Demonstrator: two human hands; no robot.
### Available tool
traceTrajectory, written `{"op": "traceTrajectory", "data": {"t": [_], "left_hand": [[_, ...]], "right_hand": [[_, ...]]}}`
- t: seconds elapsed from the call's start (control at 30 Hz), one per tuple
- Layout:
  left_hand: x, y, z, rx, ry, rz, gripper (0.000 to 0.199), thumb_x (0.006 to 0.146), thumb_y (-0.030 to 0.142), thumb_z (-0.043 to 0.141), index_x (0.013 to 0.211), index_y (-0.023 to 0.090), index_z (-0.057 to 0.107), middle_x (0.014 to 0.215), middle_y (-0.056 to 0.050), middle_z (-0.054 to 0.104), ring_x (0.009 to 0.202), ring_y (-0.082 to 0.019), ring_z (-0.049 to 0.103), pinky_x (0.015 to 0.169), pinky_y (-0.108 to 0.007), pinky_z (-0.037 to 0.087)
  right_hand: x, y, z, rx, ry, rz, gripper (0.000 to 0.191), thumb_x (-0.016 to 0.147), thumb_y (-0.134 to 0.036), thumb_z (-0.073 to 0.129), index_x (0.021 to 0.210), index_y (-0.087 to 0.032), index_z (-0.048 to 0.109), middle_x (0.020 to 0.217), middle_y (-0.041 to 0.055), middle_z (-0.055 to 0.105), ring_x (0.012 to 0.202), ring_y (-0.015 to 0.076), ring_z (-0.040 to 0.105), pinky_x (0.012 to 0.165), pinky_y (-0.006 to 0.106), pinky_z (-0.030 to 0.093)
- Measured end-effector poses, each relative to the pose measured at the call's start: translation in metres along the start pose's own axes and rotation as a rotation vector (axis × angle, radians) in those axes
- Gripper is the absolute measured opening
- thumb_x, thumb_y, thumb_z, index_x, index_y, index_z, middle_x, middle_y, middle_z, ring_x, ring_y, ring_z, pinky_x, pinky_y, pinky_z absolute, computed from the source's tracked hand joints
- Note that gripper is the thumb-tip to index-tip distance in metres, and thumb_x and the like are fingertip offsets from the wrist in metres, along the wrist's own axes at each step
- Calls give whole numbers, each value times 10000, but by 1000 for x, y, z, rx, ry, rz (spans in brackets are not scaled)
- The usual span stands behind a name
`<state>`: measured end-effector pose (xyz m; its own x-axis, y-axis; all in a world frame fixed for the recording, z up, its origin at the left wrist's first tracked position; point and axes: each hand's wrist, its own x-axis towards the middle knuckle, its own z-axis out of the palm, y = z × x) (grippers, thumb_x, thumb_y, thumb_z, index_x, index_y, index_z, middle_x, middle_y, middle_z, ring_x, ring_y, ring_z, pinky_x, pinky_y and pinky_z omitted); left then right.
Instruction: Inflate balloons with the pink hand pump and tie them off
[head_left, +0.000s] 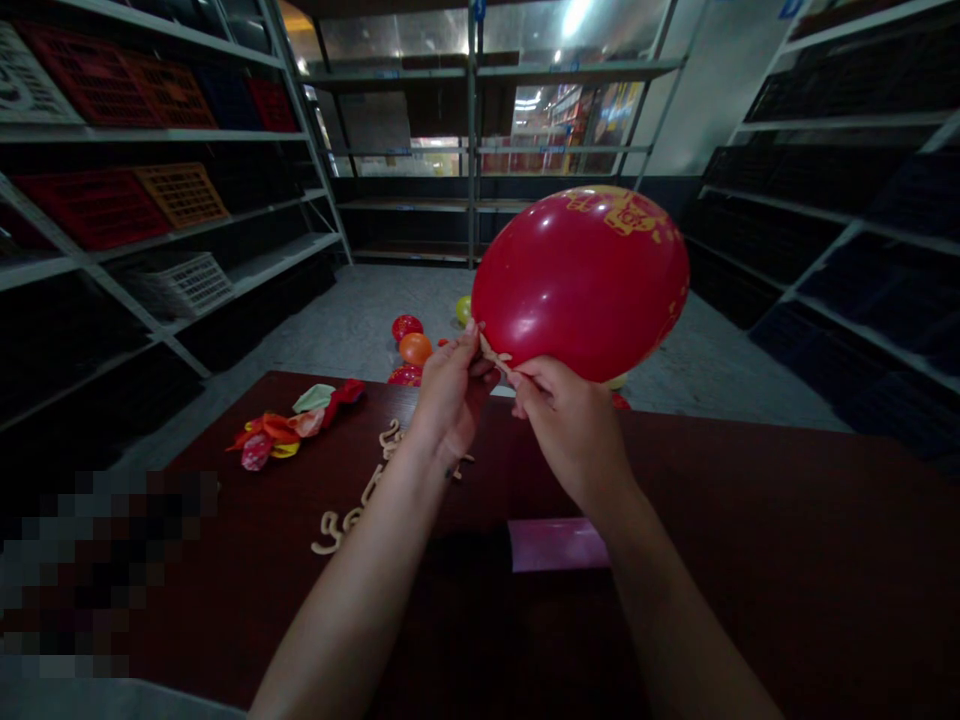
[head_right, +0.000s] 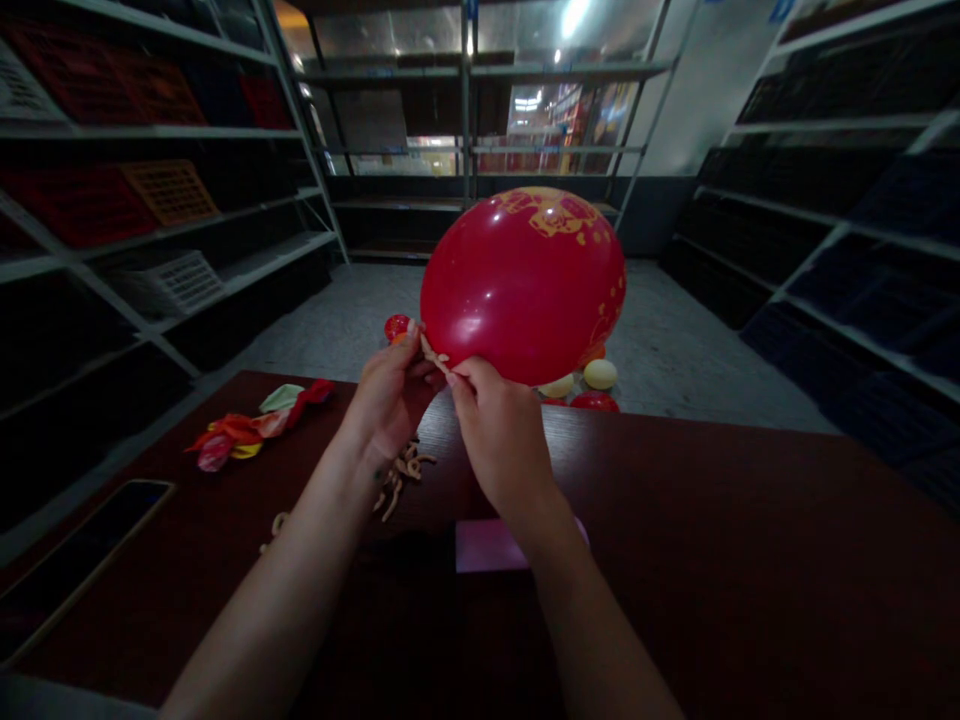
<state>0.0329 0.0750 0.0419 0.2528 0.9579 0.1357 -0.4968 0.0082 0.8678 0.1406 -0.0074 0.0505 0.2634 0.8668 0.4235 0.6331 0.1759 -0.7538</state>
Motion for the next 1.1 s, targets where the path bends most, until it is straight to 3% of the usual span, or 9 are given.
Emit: {"op": "traceTrajectory", "data": {"t": [0.27,0.53,0.73,1.1], "left_hand": [[-9,-3,19,42,-82,95,156,927,329,680,884,203,598,743,-1,612,661,-110,586,675,-257,518],[-8,-14,13,202,-78,259,193,886,345,733,826,198,623,753,-4,636,641,-101,564,604,-235,465],[-1,-9,3,248,-161,189,281,891,400,732,789,183,584,631,19,599,500,-81,511,509,-226,434],[8,-7,-6,116,-4,128,358,899,448,710,747,177,531,621,19,588,480,-83,558,513,-217,489]], "right_hand": [[5,4,-8,213,76,35,198,915,-386,584,880,-216,680,605,-23,653,593,156,661,652,307,527],[4,5,-10,315,22,33,188,920,-391,590,905,-220,667,607,-39,630,571,145,635,637,303,521],[8,13,-10,293,7,62,178,912,-381,584,871,-228,664,592,-40,626,566,149,640,640,303,521],[12,27,-13,144,-196,51,206,930,-337,523,830,-242,676,577,-26,645,586,165,672,638,299,508]]}}
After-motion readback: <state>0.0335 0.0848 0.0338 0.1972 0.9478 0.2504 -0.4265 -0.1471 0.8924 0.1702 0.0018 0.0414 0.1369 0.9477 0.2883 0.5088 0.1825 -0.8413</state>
